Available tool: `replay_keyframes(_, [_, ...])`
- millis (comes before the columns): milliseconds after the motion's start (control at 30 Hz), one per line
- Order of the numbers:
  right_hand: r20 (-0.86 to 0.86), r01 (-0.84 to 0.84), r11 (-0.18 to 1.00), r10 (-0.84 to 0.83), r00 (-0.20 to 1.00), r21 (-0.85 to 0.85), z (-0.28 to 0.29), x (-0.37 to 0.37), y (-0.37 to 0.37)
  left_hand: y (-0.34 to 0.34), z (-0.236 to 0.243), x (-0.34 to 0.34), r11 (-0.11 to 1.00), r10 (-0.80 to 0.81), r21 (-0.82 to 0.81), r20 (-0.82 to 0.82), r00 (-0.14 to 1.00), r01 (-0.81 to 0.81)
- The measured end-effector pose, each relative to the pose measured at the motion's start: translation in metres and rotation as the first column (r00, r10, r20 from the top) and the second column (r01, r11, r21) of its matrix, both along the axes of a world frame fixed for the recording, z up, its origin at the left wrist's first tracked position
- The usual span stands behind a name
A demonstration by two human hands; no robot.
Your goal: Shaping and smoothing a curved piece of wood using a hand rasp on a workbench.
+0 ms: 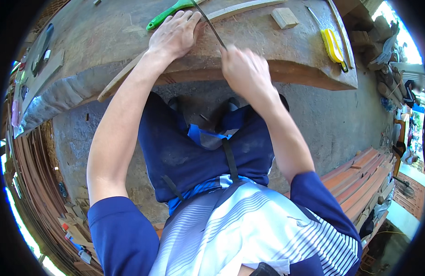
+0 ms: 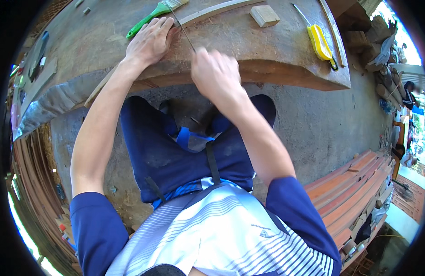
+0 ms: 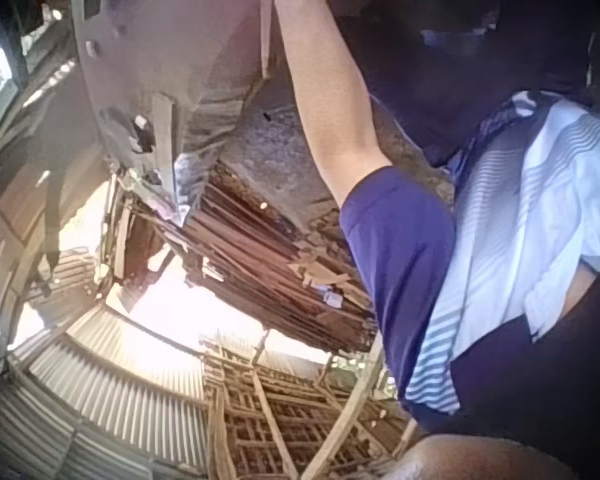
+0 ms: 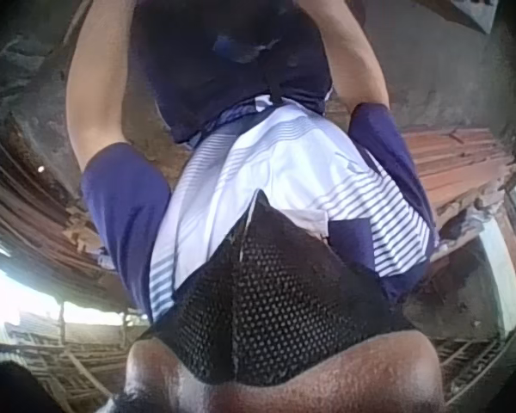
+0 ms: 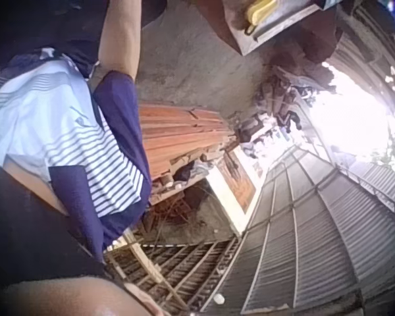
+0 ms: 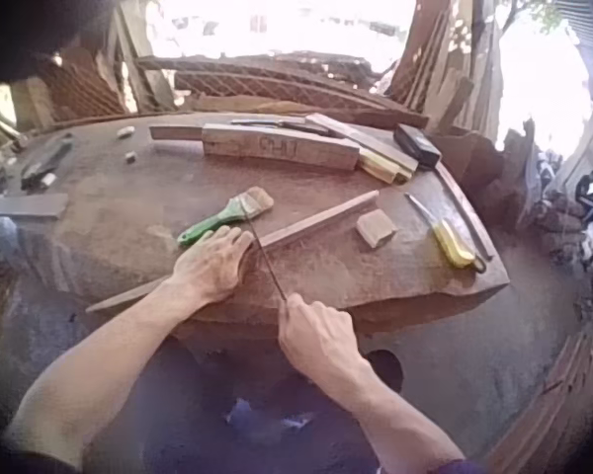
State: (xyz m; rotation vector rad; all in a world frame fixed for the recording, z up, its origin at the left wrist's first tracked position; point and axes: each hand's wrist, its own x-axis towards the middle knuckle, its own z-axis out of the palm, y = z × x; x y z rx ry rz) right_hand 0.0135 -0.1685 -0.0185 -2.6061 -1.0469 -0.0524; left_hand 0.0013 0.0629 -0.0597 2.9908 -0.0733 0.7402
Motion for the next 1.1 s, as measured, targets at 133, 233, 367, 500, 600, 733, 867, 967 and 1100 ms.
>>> replay_keyframes(133, [-0.188,0.1,0.989,-0.119,0.975,-0.109,0.012,-0.029,-0.058,-0.004,0.015,0.001,1.0,0.006,0.014,-0.172,0.985,-0.003])
replay_keyframes(233, [-0.095,0.015,1.0,-0.017,0.995,-0.019,0.012,-0.011,-0.048,0.003,0.014,0.002,0.998,0.057,0.021,-0.107,0.993,-0.055])
replay_keyframes(367, [-0.091,-0.045,0.998,0.049,0.995,0.037,0.002,0.028,0.007,-0.009,0.014,0.005,0.999,-0.043,-0.005,-0.131,0.99,0.043])
replay_keyframes(500, [-0.077,-0.034,0.999,0.036,0.996,0.027,0.0,0.051,0.049,-0.009,0.011,0.006,1.0,0.008,0.027,-0.148,0.989,-0.004])
replay_keyframes(600, [-0.005,-0.038,0.999,0.038,0.999,-0.005,0.001,0.023,0.029,-0.001,0.005,0.001,0.999,-0.053,0.012,0.026,0.998,0.053])
replay_keyframes(733, [-0.117,0.067,0.997,-0.071,0.991,-0.041,-0.009,-0.043,-0.047,0.001,0.014,-0.004,0.998,-0.026,0.054,-0.084,0.996,0.03])
replay_keyframes(867, [-0.131,0.027,0.999,-0.032,0.991,-0.038,0.017,-0.04,-0.044,0.006,0.014,-0.007,0.999,-0.027,0.039,-0.05,0.998,0.029])
replay_keyframes(967, [-0.031,0.039,0.999,-0.038,0.999,0.022,-0.001,0.006,-0.011,-0.018,0.005,0.005,0.988,-0.156,-0.02,-0.035,0.987,0.155])
replay_keyframes(1100, [-0.04,-0.003,0.999,0.005,0.999,0.045,-0.008,0.042,0.044,-0.014,0.006,0.0,0.999,-0.045,0.015,-0.085,0.995,0.047])
